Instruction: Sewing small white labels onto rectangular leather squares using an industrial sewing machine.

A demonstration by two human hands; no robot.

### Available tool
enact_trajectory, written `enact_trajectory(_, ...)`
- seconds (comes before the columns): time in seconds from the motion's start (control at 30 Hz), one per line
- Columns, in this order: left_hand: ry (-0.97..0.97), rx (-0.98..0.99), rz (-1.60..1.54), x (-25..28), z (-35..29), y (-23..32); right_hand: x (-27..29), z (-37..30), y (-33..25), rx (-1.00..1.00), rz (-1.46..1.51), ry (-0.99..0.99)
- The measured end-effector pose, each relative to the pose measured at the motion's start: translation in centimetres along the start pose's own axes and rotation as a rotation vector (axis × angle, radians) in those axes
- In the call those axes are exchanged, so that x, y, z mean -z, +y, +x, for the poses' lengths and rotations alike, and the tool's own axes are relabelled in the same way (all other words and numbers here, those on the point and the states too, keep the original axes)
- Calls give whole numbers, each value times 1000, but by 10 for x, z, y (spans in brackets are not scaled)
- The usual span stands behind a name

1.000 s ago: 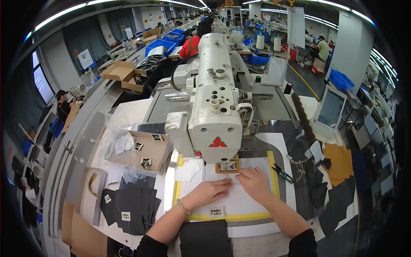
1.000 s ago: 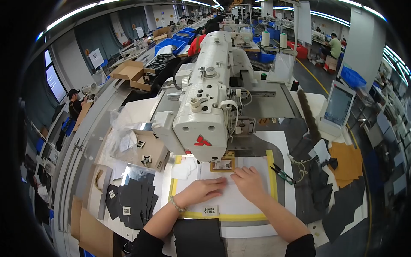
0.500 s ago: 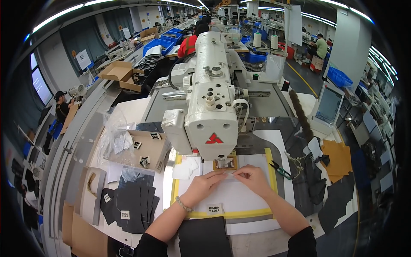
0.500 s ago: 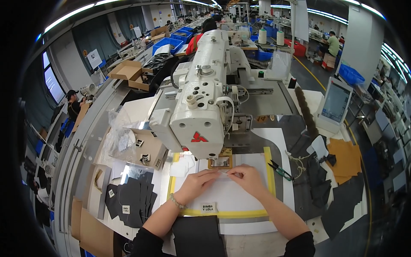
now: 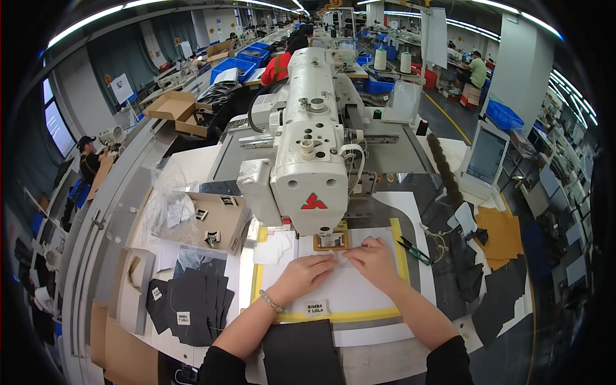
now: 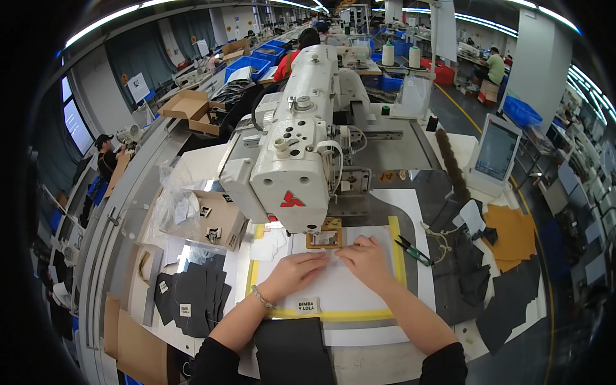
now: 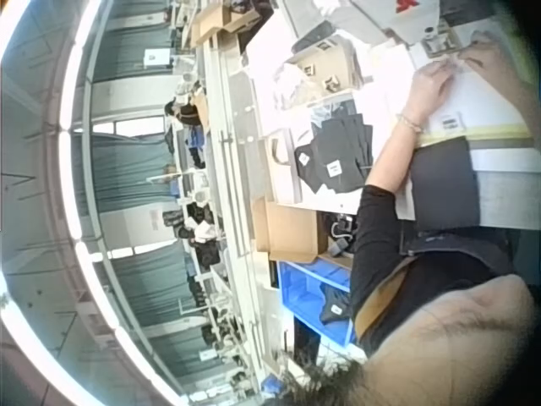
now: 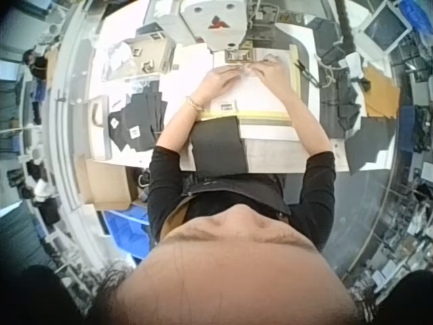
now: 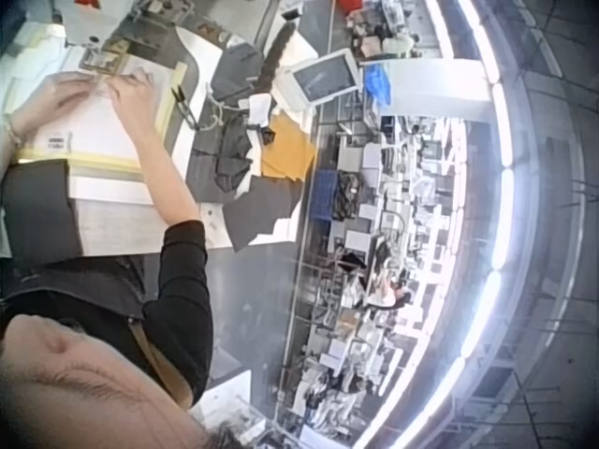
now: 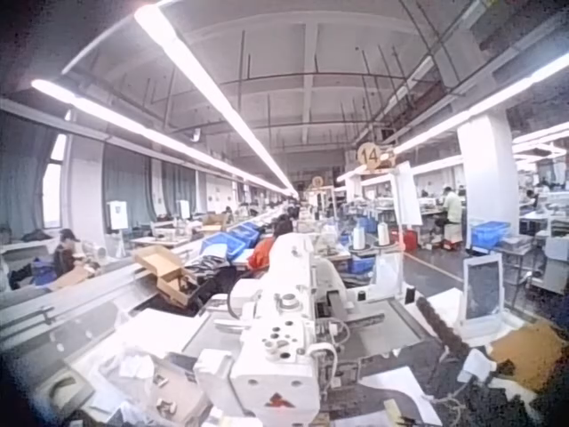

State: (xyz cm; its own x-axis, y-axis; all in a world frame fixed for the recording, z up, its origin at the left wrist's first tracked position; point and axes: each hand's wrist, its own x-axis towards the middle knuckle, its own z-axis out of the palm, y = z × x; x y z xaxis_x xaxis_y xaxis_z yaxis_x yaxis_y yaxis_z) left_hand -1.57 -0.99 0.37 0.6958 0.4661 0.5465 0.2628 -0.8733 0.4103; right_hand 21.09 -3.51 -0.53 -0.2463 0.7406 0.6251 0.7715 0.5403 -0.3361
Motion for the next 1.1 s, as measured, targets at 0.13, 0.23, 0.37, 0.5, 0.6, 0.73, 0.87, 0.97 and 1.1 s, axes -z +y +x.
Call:
enact_trajectory(0.13,108,201,-45,1,4,11,0,-3,-7,-69,104,9)
enact_trajectory(0.23,101,209,-67,-3,-2,5,-2,-3,-11,-27,144,1)
enact_trajectory(0.37,57,93,-84,-8,-7,-10,-5,-4,-6,84,26,2)
enact_trajectory(0.5,-78,75,-66,-1,-3,-2,-4,-6,0,129,-208,-46)
enact_trajectory(0.6,-148,81,-28,0,-1,-1,-5,-8,3,139,-288,-49)
enact_trajectory(0.73,-150,68,123,-1,-7,-7,6,-2,-14,28,-256,-153)
enact_trajectory(0.87,-157,49,238,-1,-5,-6,12,-7,-18,-19,-278,-214)
enact_trajectory(0.97,-149,44,411,0,-2,1,11,-10,-17,-30,-312,-202)
enact_trajectory(1.1,-130,230,445,-6,-9,0,8,-11,-18,-41,-352,-203)
